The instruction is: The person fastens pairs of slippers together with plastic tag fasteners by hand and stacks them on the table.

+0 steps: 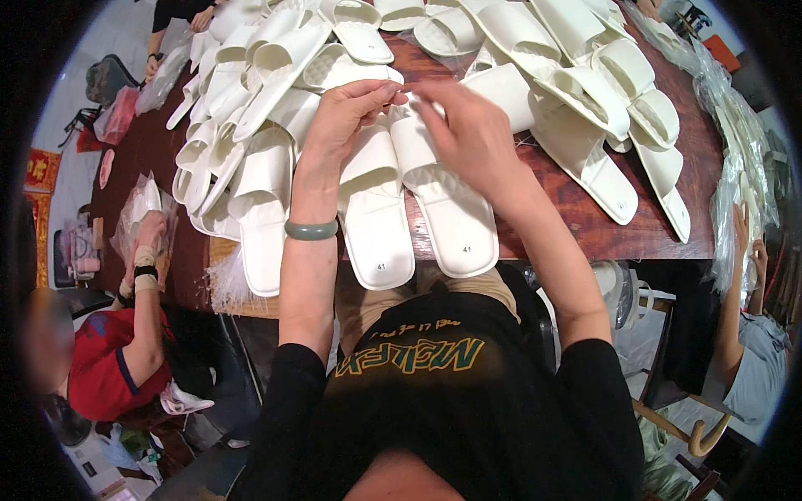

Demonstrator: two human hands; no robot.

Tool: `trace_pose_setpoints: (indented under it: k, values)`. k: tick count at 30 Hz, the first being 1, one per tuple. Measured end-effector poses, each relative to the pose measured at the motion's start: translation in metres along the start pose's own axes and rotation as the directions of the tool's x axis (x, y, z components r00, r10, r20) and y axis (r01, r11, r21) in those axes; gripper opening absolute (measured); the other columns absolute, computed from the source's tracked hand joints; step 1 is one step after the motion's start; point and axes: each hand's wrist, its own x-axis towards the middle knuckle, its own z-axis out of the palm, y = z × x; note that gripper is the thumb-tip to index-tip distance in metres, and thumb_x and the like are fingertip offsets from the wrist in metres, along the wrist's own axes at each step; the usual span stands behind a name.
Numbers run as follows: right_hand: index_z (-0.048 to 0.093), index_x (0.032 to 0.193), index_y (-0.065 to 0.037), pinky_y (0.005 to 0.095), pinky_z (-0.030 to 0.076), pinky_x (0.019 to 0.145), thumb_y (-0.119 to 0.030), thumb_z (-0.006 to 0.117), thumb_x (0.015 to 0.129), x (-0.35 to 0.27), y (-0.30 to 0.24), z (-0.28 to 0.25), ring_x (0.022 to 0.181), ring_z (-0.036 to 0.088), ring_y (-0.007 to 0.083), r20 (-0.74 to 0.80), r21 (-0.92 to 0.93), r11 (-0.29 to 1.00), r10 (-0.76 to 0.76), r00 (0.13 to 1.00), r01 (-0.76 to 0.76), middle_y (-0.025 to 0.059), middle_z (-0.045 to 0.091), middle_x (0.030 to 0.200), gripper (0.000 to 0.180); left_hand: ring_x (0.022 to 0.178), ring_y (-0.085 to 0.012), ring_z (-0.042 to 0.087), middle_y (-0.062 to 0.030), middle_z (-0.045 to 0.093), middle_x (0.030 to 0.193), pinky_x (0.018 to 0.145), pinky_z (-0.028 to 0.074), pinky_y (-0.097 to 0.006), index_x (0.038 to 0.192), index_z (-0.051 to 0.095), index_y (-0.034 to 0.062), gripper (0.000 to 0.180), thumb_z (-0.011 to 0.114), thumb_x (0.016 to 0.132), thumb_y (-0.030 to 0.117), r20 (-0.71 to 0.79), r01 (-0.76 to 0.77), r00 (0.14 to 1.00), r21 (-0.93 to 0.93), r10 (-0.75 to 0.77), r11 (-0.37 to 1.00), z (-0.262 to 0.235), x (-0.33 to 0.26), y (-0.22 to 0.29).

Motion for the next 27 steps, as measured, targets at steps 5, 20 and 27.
trace_pose_setpoints:
  k: [5, 20, 27]
  values:
    - [0.062, 0.092, 0.005, 0.0224, 0.046, 0.067, -0.013, 0.058, 0.083, 0.038, 0.040, 0.040, 0.073, 0.057, 0.0082, 0.333, 0.552, 0.740, 0.226, 0.916, -0.383, 0.0040, 0.063, 0.080, 0.021, 0.075, -0.0091, 0.056, -0.0066, 0.064, 0.080, 0.068, 0.045, -0.021, 0.090, 0.064, -0.0066, 0.017, 0.059, 0.082, 0.008, 0.035, -0.011, 0.999, -0.037, 0.012, 0.999, -0.001, -0.002, 0.005]
    - [0.063, 0.094, 0.001, 0.0188, 0.043, 0.064, -0.004, 0.062, 0.081, 0.017, 0.042, 0.036, 0.072, 0.055, 0.0056, 0.360, 0.727, 0.446, 0.400, 0.843, -0.522, 0.0018, 0.063, 0.082, 0.014, 0.057, -0.0030, 0.045, 0.0033, 0.054, 0.065, 0.053, 0.035, -0.018, 0.084, 0.062, 0.0017, 0.017, 0.056, 0.087, 0.017, 0.002, -0.049, 0.999, 0.094, 0.049, 0.994, 0.007, -0.011, -0.007]
    - [0.064, 0.095, 0.001, 0.0192, 0.041, 0.061, -0.009, 0.059, 0.084, 0.015, 0.034, 0.032, 0.071, 0.054, 0.0065, 0.312, 0.834, 0.294, 0.445, 0.840, -0.466, 0.0028, 0.063, 0.082, 0.015, 0.064, -0.0042, 0.049, -0.0004, 0.058, 0.076, 0.059, 0.039, -0.016, 0.099, 0.059, 0.0000, 0.019, 0.053, 0.088, 0.015, -0.070, -0.111, 0.993, -0.263, 0.095, 0.959, 0.004, -0.019, 0.010]
